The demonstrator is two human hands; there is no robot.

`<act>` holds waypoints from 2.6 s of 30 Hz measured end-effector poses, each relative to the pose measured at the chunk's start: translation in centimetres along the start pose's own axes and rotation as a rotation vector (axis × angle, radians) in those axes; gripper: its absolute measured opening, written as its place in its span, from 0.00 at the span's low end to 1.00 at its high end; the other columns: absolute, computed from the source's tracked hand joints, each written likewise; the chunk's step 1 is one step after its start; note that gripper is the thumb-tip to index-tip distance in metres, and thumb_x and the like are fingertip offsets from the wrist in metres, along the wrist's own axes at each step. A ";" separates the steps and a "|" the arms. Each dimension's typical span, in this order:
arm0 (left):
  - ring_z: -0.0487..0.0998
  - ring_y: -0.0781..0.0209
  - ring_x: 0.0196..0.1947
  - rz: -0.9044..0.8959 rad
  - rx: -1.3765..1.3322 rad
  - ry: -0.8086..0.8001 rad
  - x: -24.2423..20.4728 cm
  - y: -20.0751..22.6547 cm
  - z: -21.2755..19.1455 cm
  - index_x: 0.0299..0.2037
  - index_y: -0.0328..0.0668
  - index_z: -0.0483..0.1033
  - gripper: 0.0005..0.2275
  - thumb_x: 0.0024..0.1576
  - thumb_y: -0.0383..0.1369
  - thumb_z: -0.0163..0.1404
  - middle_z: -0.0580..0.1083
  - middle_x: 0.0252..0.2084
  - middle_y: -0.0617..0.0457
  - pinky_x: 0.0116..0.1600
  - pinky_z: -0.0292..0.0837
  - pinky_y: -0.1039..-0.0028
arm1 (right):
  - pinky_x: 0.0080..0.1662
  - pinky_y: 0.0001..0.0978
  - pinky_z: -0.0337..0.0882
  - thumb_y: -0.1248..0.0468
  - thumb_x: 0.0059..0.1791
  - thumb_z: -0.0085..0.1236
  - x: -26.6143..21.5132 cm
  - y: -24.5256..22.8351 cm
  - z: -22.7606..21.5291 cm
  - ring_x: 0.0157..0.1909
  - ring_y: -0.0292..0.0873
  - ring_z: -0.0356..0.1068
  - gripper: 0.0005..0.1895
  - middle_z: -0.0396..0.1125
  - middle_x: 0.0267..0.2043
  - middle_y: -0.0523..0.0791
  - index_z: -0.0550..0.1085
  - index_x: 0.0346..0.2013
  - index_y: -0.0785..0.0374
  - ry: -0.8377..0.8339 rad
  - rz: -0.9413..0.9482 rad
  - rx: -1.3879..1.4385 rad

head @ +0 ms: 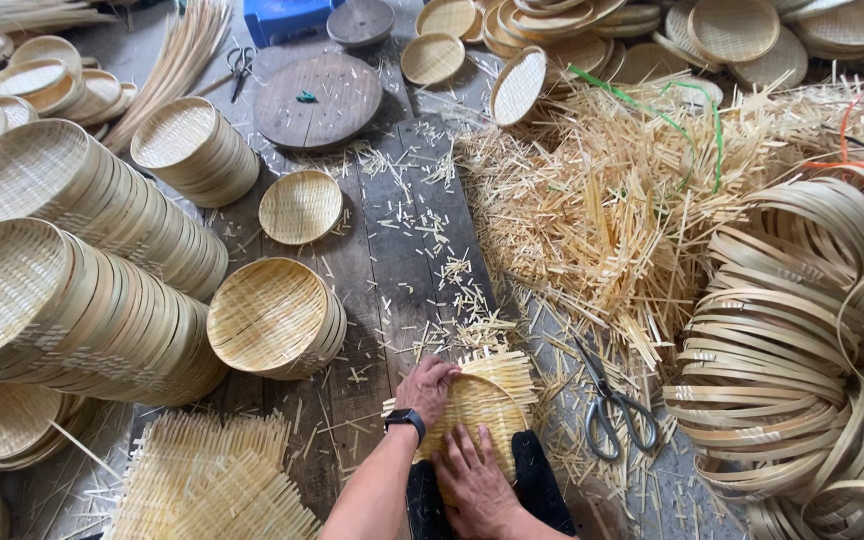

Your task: The person weaves bamboo strips together to form a square mat, uses metal shears to trim the mat into a circle, and then fits the circular woven mat into a circular bamboo rim.

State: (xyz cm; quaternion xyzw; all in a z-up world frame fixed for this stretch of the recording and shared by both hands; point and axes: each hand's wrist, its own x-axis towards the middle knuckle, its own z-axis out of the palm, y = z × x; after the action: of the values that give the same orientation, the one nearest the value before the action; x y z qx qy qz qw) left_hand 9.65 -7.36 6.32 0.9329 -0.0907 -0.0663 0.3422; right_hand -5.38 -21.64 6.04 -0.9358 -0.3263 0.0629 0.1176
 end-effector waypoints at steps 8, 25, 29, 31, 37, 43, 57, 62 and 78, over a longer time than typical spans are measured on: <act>0.78 0.60 0.51 0.014 -0.016 0.018 0.4 -0.6 0.5 0.44 0.62 0.83 0.12 0.60 0.46 0.47 0.75 0.51 0.61 0.51 0.77 0.68 | 0.70 0.58 0.45 0.51 0.41 0.61 1.2 0.8 -3.4 0.70 0.60 0.49 0.35 0.54 0.65 0.58 0.66 0.58 0.65 -0.129 0.025 0.094; 0.80 0.56 0.43 -0.407 -0.183 -0.295 3.4 -1.2 1.4 0.45 0.52 0.82 0.18 0.61 0.53 0.47 0.80 0.41 0.51 0.49 0.72 0.64 | 0.43 0.40 0.76 0.54 0.53 0.53 9.1 14.3 -3.3 0.32 0.42 0.73 0.13 0.77 0.31 0.47 0.82 0.38 0.56 0.081 0.582 0.714; 0.80 0.57 0.41 -0.336 -0.281 -0.271 3.8 -2.9 2.6 0.43 0.46 0.81 0.19 0.60 0.52 0.49 0.81 0.39 0.49 0.49 0.73 0.67 | 0.48 0.43 0.72 0.51 0.54 0.47 8.1 13.7 -2.8 0.40 0.42 0.73 0.17 0.76 0.39 0.46 0.80 0.44 0.52 0.134 0.496 0.606; 0.80 0.57 0.41 -0.305 -0.311 -0.282 4.1 -3.8 3.1 0.43 0.45 0.81 0.19 0.60 0.52 0.49 0.81 0.38 0.49 0.49 0.73 0.67 | 0.52 0.50 0.67 0.51 0.58 0.37 7.3 13.8 -2.2 0.43 0.46 0.71 0.20 0.74 0.37 0.49 0.78 0.45 0.54 0.212 0.300 0.253; 0.79 0.58 0.40 -0.332 -0.344 -0.330 4.2 -4.0 3.2 0.47 0.48 0.82 0.19 0.61 0.51 0.48 0.81 0.39 0.49 0.49 0.72 0.67 | 0.47 0.40 0.72 0.41 0.55 0.29 8.5 15.3 -0.5 0.39 0.45 0.72 0.30 0.73 0.35 0.50 0.74 0.54 0.54 -0.170 0.770 0.788; 0.80 0.61 0.39 -0.451 -0.443 -0.327 4.1 -3.6 3.3 0.46 0.47 0.85 0.21 0.57 0.53 0.50 0.83 0.40 0.51 0.49 0.73 0.69 | 0.40 0.47 0.69 0.42 0.63 0.33 7.9 17.1 2.3 0.33 0.45 0.61 0.39 0.65 0.26 0.51 0.73 0.36 0.78 -0.106 0.742 0.972; 0.77 0.55 0.45 -0.333 -0.001 0.610 -2.6 -6.0 5.2 0.51 0.47 0.76 0.14 0.63 0.42 0.44 0.73 0.48 0.49 0.48 0.75 0.65 | 0.44 0.33 0.60 0.28 0.50 0.28 14.7 9.4 -3.5 0.43 0.39 0.62 0.36 0.65 0.42 0.42 0.76 0.52 0.42 -0.324 0.475 0.235; 0.77 0.58 0.35 -0.823 -0.247 0.318 -7.9 -5.1 5.4 0.47 0.53 0.84 0.15 0.62 0.47 0.49 0.77 0.35 0.49 0.44 0.74 0.68 | 0.30 0.28 0.53 0.16 0.38 0.34 15.6 8.9 -4.3 0.30 0.34 0.61 0.45 0.68 0.29 0.39 0.76 0.55 0.33 -0.475 0.634 0.281; 0.61 0.48 0.70 -0.460 -0.200 -0.035 -1.5 -4.0 1.4 0.68 0.52 0.64 0.35 0.51 0.49 0.63 0.62 0.70 0.45 0.70 0.55 0.47 | 0.61 0.45 0.64 0.43 0.49 0.52 8.2 11.8 -11.1 0.61 0.51 0.62 0.26 0.62 0.57 0.52 0.75 0.51 0.59 0.180 0.430 0.304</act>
State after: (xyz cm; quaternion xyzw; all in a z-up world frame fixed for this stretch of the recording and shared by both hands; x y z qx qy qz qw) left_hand 8.45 -4.95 2.73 0.8893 0.1250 -0.1670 0.4071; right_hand 10.17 -27.46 13.33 -0.9570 -0.0955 0.0512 0.2691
